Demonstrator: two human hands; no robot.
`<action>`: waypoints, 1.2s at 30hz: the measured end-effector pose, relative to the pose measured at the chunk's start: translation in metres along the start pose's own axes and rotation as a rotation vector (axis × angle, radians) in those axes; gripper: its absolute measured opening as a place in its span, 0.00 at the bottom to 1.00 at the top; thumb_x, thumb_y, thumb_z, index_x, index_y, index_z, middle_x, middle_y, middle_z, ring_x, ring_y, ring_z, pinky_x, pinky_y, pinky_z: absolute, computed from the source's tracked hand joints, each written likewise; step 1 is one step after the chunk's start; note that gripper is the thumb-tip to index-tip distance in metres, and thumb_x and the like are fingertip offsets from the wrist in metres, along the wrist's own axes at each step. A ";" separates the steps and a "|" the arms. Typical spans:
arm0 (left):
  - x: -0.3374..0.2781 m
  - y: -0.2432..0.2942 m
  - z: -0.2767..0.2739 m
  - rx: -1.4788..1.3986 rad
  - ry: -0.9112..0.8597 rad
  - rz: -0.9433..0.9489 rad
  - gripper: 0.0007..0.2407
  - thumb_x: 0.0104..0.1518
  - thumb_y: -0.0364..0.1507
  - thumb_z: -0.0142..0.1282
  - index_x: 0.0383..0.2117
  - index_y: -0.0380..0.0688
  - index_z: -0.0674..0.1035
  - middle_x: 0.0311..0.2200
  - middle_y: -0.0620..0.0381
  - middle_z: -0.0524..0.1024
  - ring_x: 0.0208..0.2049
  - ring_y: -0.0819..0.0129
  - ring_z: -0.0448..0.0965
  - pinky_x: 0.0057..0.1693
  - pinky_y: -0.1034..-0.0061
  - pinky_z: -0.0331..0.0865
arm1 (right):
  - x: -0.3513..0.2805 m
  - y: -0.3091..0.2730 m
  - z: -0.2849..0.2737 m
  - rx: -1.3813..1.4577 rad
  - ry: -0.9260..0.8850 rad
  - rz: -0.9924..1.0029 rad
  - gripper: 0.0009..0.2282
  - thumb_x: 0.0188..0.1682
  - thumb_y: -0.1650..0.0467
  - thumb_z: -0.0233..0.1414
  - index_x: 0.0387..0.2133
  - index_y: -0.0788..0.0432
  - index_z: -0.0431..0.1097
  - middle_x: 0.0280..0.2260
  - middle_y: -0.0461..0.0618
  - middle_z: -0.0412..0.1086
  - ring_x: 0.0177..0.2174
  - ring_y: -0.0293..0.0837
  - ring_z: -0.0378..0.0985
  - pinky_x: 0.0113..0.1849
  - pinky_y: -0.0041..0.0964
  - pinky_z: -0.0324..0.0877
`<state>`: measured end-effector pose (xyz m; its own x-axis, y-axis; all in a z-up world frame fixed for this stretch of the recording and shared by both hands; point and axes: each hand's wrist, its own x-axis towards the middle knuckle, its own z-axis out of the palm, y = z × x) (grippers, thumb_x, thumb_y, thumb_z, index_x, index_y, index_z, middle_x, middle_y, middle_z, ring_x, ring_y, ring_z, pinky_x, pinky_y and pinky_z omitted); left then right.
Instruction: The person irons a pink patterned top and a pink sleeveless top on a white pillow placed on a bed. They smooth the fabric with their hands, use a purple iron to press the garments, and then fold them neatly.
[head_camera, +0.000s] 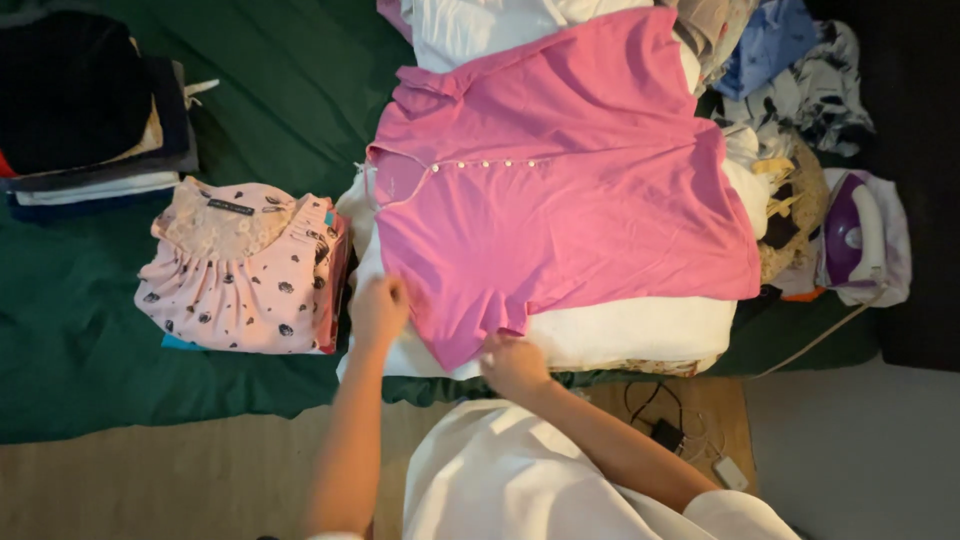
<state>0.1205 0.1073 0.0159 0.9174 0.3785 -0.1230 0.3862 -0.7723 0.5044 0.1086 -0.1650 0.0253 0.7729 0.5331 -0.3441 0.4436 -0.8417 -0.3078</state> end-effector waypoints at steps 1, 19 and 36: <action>0.018 0.003 -0.004 0.002 -0.008 -0.003 0.07 0.58 0.34 0.49 0.28 0.50 0.79 0.29 0.48 0.78 0.39 0.44 0.81 0.47 0.53 0.74 | 0.002 -0.006 0.008 0.004 -0.007 0.003 0.11 0.48 0.60 0.52 0.33 0.52 0.74 0.29 0.51 0.76 0.32 0.55 0.83 0.34 0.50 0.77; 0.191 -0.071 0.051 -0.025 0.072 -0.015 0.06 0.57 0.43 0.63 0.34 0.63 0.85 0.31 0.64 0.83 0.42 0.58 0.82 0.47 0.60 0.77 | -0.005 -0.034 0.044 0.876 -0.114 0.419 0.09 0.47 0.62 0.58 0.26 0.55 0.75 0.14 0.42 0.75 0.20 0.39 0.80 0.31 0.29 0.74; -0.012 0.106 0.043 -0.226 0.220 0.505 0.09 0.58 0.36 0.59 0.31 0.49 0.72 0.37 0.56 0.71 0.44 0.52 0.74 0.48 0.62 0.68 | -0.009 0.093 0.029 1.081 0.036 0.458 0.08 0.44 0.71 0.58 0.37 0.57 0.80 0.23 0.48 0.78 0.19 0.37 0.78 0.24 0.26 0.72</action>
<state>0.1548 -0.0013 0.0345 0.9316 0.1078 0.3470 -0.1447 -0.7658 0.6266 0.1295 -0.2460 -0.0261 0.7806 0.1821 -0.5979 -0.4813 -0.4352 -0.7609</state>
